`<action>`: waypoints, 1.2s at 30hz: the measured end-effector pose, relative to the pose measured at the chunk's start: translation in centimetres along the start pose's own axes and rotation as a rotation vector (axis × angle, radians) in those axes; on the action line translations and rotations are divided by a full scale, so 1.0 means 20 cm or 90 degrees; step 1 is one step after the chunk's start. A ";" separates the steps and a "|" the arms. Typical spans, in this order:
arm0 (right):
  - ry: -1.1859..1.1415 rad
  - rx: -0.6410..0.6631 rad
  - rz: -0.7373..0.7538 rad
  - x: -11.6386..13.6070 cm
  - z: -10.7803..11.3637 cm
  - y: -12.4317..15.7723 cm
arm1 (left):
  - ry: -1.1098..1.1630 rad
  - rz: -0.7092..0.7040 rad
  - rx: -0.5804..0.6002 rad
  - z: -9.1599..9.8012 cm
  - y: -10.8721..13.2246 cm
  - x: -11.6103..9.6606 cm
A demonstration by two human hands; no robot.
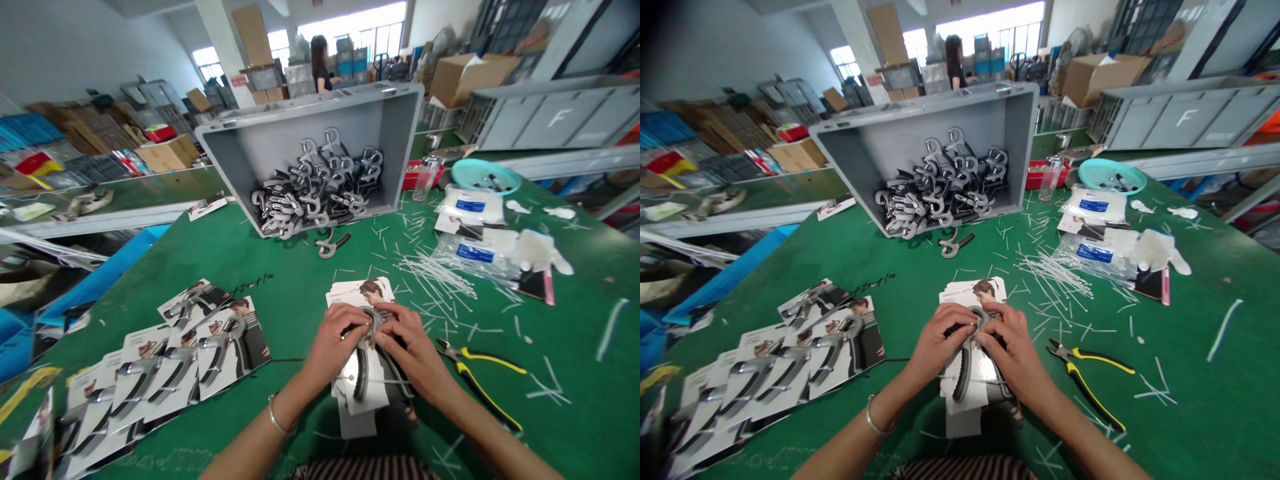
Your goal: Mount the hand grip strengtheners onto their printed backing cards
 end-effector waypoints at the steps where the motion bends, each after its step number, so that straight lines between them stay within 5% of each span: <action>1: 0.008 0.023 0.008 0.01 -0.01 0.00 | 0.007 0.007 -0.005 0.00 0.00 0.00; 14: 0.058 0.096 0.036 0.03 -0.03 0.00 | 0.036 0.034 -0.015 0.02 0.01 0.01; 25: 0.028 0.054 0.021 0.03 -0.02 -0.01 | -0.001 -0.032 0.027 0.01 0.05 -0.01; 30: 0.029 0.032 0.036 0.02 -0.03 -0.01 | 0.023 0.070 0.055 0.04 0.01 -0.01; 36: 0.027 -0.015 0.049 0.00 -0.04 0.00 | -0.169 -0.036 0.025 0.03 0.04 -0.20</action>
Point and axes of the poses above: each hand's wrist, its own y-axis away from the middle knuckle, its own z-axis out of the back of the hand, x = y × z, the point moved 7 cm from there along -y, towards the middle knuckle, and after that the axes turned 5 degrees about -x, right-handed, at the moved point
